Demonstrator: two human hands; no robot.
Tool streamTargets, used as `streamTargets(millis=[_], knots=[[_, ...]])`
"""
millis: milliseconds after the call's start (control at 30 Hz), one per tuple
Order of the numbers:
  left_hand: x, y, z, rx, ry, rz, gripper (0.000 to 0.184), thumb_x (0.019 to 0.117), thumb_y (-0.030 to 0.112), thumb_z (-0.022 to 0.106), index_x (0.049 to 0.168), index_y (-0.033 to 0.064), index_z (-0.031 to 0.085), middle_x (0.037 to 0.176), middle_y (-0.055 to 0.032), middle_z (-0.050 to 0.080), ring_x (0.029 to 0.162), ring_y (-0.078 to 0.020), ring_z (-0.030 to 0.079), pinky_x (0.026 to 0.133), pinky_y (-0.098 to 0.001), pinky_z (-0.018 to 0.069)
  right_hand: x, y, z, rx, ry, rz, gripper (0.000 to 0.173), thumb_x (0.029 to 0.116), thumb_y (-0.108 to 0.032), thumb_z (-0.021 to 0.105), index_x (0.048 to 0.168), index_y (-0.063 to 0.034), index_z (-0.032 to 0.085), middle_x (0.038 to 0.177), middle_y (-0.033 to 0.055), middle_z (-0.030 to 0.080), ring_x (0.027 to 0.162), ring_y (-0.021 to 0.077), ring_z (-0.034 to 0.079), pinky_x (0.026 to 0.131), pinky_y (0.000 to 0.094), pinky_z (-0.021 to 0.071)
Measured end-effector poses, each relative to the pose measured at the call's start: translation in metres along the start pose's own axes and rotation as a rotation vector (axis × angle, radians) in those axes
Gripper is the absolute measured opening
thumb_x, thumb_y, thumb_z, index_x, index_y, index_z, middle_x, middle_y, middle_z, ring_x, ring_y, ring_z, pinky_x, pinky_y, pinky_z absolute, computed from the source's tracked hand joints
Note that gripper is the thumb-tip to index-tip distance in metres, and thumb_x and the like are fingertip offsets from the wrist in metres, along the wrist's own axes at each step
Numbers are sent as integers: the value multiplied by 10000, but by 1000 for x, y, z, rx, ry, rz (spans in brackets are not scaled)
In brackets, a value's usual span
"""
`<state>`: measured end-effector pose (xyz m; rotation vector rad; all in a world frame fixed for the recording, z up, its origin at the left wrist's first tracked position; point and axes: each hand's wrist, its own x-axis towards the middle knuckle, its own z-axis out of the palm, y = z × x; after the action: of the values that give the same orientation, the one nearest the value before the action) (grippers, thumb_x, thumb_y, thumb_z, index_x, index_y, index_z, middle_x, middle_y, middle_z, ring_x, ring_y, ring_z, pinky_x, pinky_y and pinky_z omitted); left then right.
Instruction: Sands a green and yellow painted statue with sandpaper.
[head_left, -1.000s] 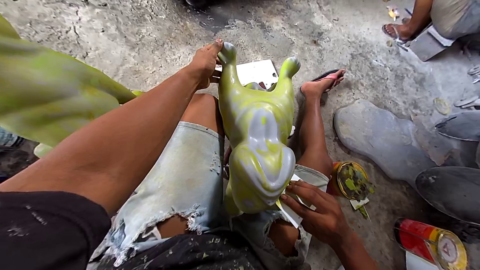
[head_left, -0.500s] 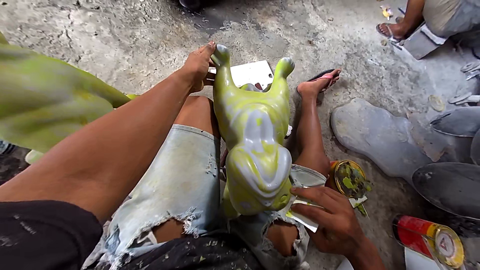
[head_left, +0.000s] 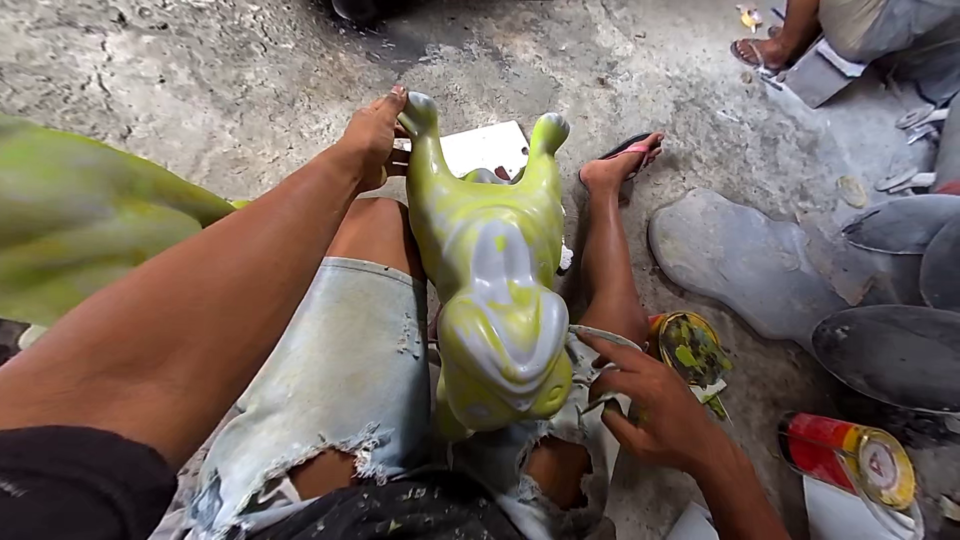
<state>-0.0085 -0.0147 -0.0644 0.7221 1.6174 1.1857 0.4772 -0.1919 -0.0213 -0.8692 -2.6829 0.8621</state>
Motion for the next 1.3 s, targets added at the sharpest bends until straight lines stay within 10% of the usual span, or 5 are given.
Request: streamTargets(millis=[300,633,700,1000,1300], knots=[[3,-2,0,-7,30,-17,650,1009,705,396,1509,293,444,1317,-115,635,989,-289,716,802,-481,608,-15,8,14,363,282,130,226,954,-157,566,1031,-172,777,1041,-24,698,994,124,664,848,344,598],[6,-5,1,-15,51,-16,664,1007,711,393,1487,258,462,1242,-110,666,966,-282,719,799,-495,609,-95,-18,29,589,88,847,370,941,-129,587,1294,-94,690,1213,23,733,1030,110,714,907,368,601],[8,-7,8,-39,105,-7,647,1009,704,396,1483,270,473,1229,-109,666,945,-278,715,783,-497,603,-99,-27,31,629,-12,810,383,959,-116,577,1329,-83,669,1397,36,653,1156,92,680,997,353,572],[19,-25,25,0,311,237,601,1073,594,341,1354,126,592,1220,-124,648,1084,-222,663,919,-488,561,-37,-39,-5,540,612,260,202,974,-165,627,1147,-121,722,1085,34,719,982,145,689,816,291,604],[20,-21,31,2,314,303,556,1098,527,340,1279,81,617,1137,-108,657,1019,-184,671,892,-442,572,40,-47,-33,211,324,-129,257,1001,-138,584,1184,-152,763,1187,22,717,1086,145,690,904,326,625]])
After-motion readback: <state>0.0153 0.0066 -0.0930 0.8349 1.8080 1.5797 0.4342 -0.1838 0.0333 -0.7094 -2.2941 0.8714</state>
